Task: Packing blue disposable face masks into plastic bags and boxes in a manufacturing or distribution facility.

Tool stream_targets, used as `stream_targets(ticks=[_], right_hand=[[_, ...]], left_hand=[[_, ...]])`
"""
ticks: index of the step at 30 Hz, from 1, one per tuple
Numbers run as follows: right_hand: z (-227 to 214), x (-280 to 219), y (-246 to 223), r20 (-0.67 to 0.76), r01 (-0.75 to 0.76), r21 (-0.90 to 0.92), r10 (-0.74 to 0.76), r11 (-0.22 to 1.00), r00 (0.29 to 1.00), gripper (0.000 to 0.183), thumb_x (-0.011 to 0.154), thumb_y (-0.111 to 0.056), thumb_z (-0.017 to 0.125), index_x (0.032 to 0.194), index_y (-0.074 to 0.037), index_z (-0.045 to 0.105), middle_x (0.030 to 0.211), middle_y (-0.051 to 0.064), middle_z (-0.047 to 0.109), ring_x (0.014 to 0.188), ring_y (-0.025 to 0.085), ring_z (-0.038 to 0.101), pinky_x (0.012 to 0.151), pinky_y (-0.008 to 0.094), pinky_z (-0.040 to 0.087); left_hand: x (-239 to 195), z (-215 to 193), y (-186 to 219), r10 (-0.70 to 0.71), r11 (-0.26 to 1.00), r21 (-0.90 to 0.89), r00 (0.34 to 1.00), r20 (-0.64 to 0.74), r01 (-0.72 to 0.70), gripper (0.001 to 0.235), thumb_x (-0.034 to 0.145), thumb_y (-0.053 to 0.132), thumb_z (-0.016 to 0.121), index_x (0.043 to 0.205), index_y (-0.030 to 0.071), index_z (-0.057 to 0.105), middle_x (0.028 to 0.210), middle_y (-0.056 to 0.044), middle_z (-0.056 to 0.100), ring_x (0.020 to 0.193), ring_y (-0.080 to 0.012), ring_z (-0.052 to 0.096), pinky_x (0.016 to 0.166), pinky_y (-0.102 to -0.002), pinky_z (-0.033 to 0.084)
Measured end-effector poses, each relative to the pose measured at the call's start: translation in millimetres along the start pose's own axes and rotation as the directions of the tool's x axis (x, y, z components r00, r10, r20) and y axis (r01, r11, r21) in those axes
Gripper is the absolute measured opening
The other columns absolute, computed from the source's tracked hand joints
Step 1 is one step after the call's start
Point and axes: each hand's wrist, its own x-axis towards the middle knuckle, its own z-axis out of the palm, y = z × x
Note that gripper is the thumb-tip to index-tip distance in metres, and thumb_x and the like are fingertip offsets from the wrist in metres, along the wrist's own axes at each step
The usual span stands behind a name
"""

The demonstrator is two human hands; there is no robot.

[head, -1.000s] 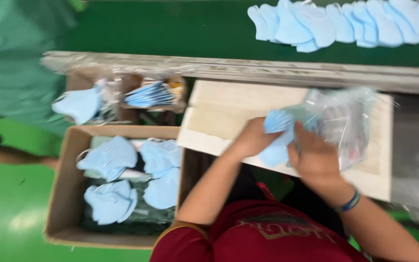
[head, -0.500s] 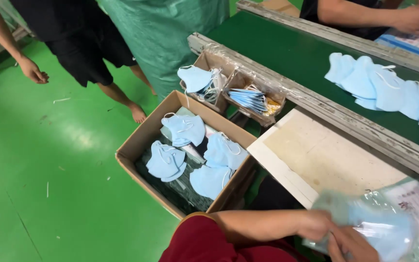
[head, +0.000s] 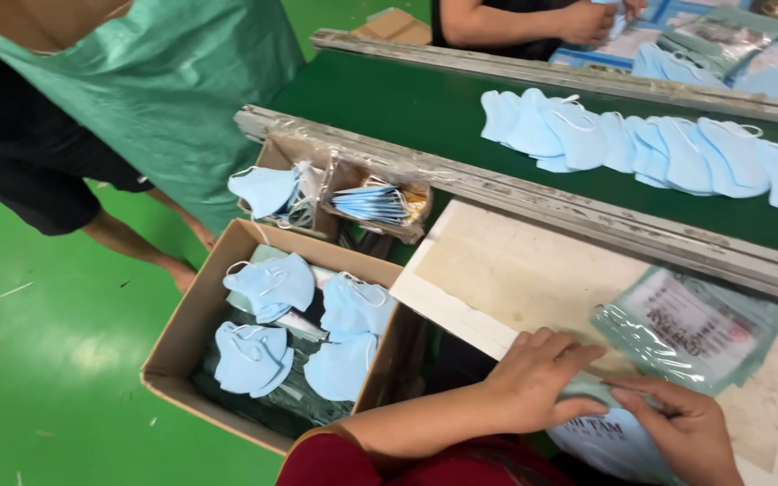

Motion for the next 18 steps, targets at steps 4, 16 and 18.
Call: stream_targets(ticks=[4, 16, 18], right_hand=[[-1, -8, -3, 0.031, 0.171, -0.014, -0.171, 0.985, 0.985, 0.021, 0.08, -0.005, 0.079, 0.101, 0.0, 0.083, 0.09, 0.009, 0.084, 0.08, 0.012, 0.072, 0.07, 0.025, 0.055], [-19, 13, -54, -0.092, 0.098, -0.232, -0.122, 0.968, 0.988, 0.024, 0.083, -0.004, 0.078, 0.107, -0.002, 0.081, 0.062, 0.003, 0.059, 0.049, 0.007, 0.036, 0.044, 0.028, 0.026], [-13, 13, -55, -0.114, 0.087, -0.192, -0.11, 0.978, 0.987, 0.025, 0.088, -0.005, 0.079, 0.112, -0.004, 0.081, 0.059, 0.003, 0.046, 0.054, 0.005, 0.035, 0.046, 0.027, 0.026]], left_hand=[[-15, 27, -31, -0.043, 0.997, 0.067, 0.982, 0.186, 0.031, 0.033, 0.092, 0.037, 0.068, 0.111, 0.01, 0.072, 0.107, -0.007, 0.065, 0.106, -0.0262, 0.057, 0.088, -0.043, 0.043], [1, -21, -55, 0.0, 1.0, -0.027, 0.951, 0.311, 0.009, 0.024, 0.094, 0.036, 0.066, 0.095, 0.013, 0.072, 0.098, -0.005, 0.067, 0.105, -0.0244, 0.063, 0.089, -0.042, 0.043], [3, -23, -53, 0.058, 0.998, -0.01, 0.957, 0.284, -0.057, 0.02, 0.098, 0.032, 0.064, 0.095, 0.015, 0.074, 0.098, -0.004, 0.067, 0.107, -0.0233, 0.063, 0.095, -0.041, 0.043]])
